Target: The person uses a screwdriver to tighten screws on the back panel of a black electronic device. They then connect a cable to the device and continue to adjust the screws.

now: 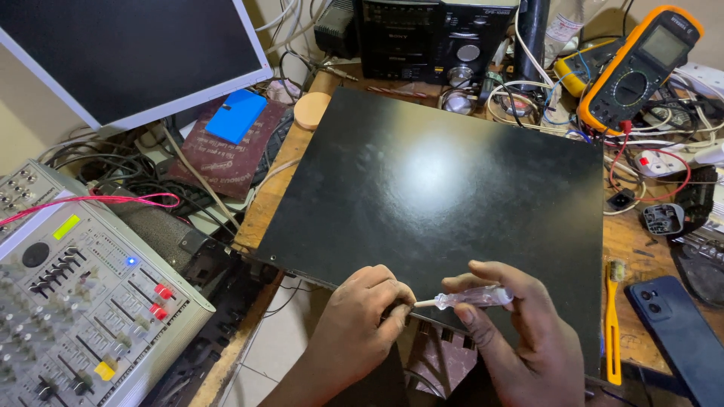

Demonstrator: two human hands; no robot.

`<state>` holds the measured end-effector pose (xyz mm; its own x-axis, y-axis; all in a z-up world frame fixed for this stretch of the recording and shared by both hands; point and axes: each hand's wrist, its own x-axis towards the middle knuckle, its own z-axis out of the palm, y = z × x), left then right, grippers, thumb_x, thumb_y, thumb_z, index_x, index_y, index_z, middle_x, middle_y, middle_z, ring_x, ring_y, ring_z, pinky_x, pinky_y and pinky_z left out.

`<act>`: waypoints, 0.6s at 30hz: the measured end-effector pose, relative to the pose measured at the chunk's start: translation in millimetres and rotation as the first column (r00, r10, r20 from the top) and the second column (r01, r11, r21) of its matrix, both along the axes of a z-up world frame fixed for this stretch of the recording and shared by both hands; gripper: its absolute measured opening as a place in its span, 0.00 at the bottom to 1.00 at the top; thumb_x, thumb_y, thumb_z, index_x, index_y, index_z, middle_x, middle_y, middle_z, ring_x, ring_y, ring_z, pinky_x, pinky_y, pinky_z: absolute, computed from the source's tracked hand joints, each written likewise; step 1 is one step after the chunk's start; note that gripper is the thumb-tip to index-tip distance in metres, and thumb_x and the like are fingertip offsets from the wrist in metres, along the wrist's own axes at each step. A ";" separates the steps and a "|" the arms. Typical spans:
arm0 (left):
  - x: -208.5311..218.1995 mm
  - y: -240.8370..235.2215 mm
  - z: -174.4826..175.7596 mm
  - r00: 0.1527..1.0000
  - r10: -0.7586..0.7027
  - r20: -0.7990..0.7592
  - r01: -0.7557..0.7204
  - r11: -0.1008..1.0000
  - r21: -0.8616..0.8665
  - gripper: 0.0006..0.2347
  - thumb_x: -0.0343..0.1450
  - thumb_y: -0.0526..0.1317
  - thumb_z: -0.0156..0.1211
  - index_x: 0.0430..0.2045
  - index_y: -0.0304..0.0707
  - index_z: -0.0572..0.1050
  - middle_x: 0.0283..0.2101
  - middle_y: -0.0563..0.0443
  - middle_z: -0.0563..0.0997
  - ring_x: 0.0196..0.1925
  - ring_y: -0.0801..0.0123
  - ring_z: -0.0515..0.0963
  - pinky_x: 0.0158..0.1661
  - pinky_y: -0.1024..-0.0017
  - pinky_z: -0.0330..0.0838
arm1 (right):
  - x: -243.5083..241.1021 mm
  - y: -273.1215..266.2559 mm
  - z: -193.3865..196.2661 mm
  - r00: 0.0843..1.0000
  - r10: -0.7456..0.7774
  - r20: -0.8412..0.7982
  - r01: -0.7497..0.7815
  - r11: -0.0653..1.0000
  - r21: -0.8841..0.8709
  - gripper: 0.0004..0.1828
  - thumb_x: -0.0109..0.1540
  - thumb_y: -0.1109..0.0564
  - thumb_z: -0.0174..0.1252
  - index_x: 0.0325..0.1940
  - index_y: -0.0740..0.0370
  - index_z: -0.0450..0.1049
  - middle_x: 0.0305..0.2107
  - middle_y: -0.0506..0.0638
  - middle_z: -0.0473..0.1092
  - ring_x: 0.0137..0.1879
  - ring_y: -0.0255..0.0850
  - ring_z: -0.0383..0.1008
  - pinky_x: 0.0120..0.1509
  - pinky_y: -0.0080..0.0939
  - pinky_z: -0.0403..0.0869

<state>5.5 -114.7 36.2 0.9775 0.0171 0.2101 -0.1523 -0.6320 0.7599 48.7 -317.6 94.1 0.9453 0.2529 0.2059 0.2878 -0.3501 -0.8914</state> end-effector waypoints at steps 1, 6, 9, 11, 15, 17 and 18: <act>0.0 -0.2 1.1 1.000 0.001 0.000 -0.001 1.000 0.000 0.05 0.70 0.32 0.58 0.31 0.45 0.80 0.35 0.58 0.79 0.40 0.64 0.78 0.42 0.65 0.71 | 0.2 0.4 1.9 1.000 0.001 0.000 -0.001 1.000 0.000 0.22 0.62 0.55 0.66 0.61 0.55 0.76 0.44 0.47 0.88 0.51 0.34 0.89 0.62 0.34 0.81; -1.1 -0.6 5.5 1.000 0.009 -0.007 -0.009 1.000 -0.027 0.04 0.71 0.33 0.57 0.30 0.44 0.80 0.34 0.57 0.78 0.41 0.65 0.79 0.43 0.65 0.72 | 2.5 0.9 5.5 1.000 0.001 -0.022 -0.004 0.994 -0.111 0.25 0.63 0.52 0.63 0.65 0.51 0.76 0.44 0.44 0.89 0.52 0.34 0.90 0.61 0.36 0.79; 0.6 -0.8 5.3 1.000 0.000 -0.005 0.000 1.000 -0.004 0.05 0.72 0.32 0.58 0.30 0.44 0.80 0.35 0.57 0.79 0.41 0.64 0.79 0.43 0.65 0.72 | 2.2 0.8 6.6 0.999 0.018 -0.035 -0.023 0.991 -0.135 0.25 0.63 0.52 0.63 0.66 0.50 0.75 0.45 0.43 0.89 0.53 0.34 0.91 0.61 0.36 0.80; 1.0 -1.5 2.4 1.000 0.007 0.005 -0.007 1.000 0.003 0.05 0.71 0.32 0.57 0.30 0.44 0.80 0.35 0.57 0.79 0.40 0.64 0.79 0.42 0.65 0.72 | 1.4 3.2 6.0 1.000 0.022 0.004 -0.021 0.987 -0.159 0.25 0.63 0.52 0.63 0.66 0.49 0.75 0.46 0.41 0.89 0.54 0.32 0.90 0.62 0.36 0.79; 1.1 -1.7 1.2 1.000 0.010 0.021 -0.010 1.000 0.007 0.05 0.72 0.32 0.57 0.29 0.43 0.80 0.34 0.57 0.80 0.39 0.64 0.79 0.41 0.65 0.72 | 6.7 4.4 -1.9 0.989 0.086 0.121 -0.058 0.974 -0.220 0.24 0.64 0.49 0.64 0.65 0.48 0.74 0.45 0.37 0.87 0.50 0.29 0.89 0.60 0.36 0.78; 0.9 -2.3 0.5 1.000 0.011 0.024 -0.011 1.000 0.003 0.05 0.71 0.32 0.57 0.29 0.44 0.80 0.34 0.57 0.79 0.39 0.64 0.78 0.42 0.65 0.72 | 7.1 8.5 0.1 0.988 0.085 0.128 -0.056 0.974 -0.218 0.23 0.63 0.48 0.65 0.63 0.48 0.75 0.45 0.38 0.87 0.49 0.30 0.89 0.59 0.36 0.78; 0.8 -2.4 0.2 1.000 0.013 0.026 -0.013 1.000 0.000 0.05 0.71 0.32 0.57 0.29 0.44 0.80 0.34 0.56 0.79 0.39 0.63 0.78 0.43 0.65 0.72 | 7.3 10.8 1.2 0.987 0.085 0.134 -0.055 0.975 -0.216 0.22 0.63 0.48 0.65 0.61 0.47 0.76 0.44 0.39 0.87 0.48 0.31 0.89 0.57 0.37 0.78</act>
<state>6.3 -117.1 36.5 0.9714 0.0302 0.2355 -0.1635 -0.6342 0.7557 55.9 -306.8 95.3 0.8887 0.3696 0.2713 0.4364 -0.5006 -0.7476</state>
